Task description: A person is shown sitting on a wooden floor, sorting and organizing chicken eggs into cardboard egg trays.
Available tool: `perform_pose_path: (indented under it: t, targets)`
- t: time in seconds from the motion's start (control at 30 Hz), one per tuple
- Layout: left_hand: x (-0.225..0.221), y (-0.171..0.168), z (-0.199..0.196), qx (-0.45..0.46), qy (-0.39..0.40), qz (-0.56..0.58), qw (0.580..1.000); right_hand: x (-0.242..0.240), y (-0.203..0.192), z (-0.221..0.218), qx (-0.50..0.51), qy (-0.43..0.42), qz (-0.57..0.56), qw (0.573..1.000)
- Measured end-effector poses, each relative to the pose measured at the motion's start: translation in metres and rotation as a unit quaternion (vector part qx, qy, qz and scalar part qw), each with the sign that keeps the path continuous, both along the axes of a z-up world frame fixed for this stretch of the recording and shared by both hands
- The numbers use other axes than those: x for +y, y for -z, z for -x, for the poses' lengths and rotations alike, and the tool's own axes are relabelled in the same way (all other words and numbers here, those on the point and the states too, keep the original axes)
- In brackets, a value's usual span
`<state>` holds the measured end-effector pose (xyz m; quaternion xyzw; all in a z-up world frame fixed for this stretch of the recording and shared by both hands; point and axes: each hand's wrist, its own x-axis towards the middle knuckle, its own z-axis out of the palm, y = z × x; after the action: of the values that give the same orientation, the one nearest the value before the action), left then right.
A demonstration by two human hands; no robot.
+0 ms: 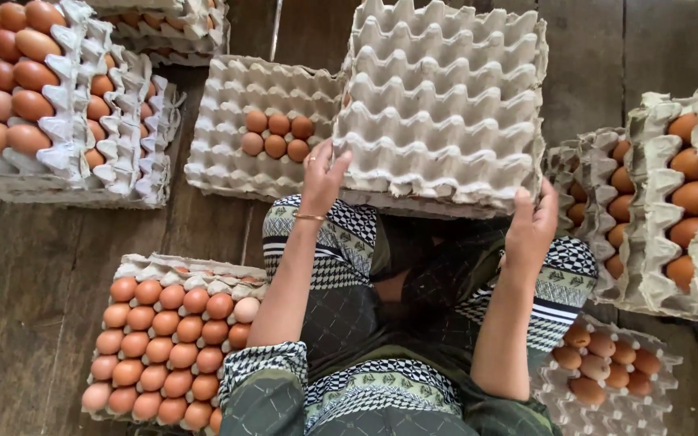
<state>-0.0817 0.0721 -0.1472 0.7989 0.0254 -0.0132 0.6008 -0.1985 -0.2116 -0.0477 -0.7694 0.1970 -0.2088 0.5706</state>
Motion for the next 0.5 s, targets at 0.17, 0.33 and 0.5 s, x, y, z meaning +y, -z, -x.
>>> perform_pose_path:
  t: [0.17, 0.33, 0.5]
  targets:
    - [-0.008, -0.091, 0.02, 0.006, 0.001, 0.069, 0.998, -0.011, -0.021, -0.013, -0.063, 0.048, 0.017, 0.997]
    - [-0.011, -0.173, 0.036, -0.019, 0.013, 0.117, 0.993, 0.002, -0.08, -0.01, -0.112, 0.035, -0.056, 0.991]
    - [0.003, -0.129, 0.043, -0.084, 0.039, 0.272, 0.958, 0.008, -0.073, 0.005, -0.19, -0.047, -0.127, 0.973]
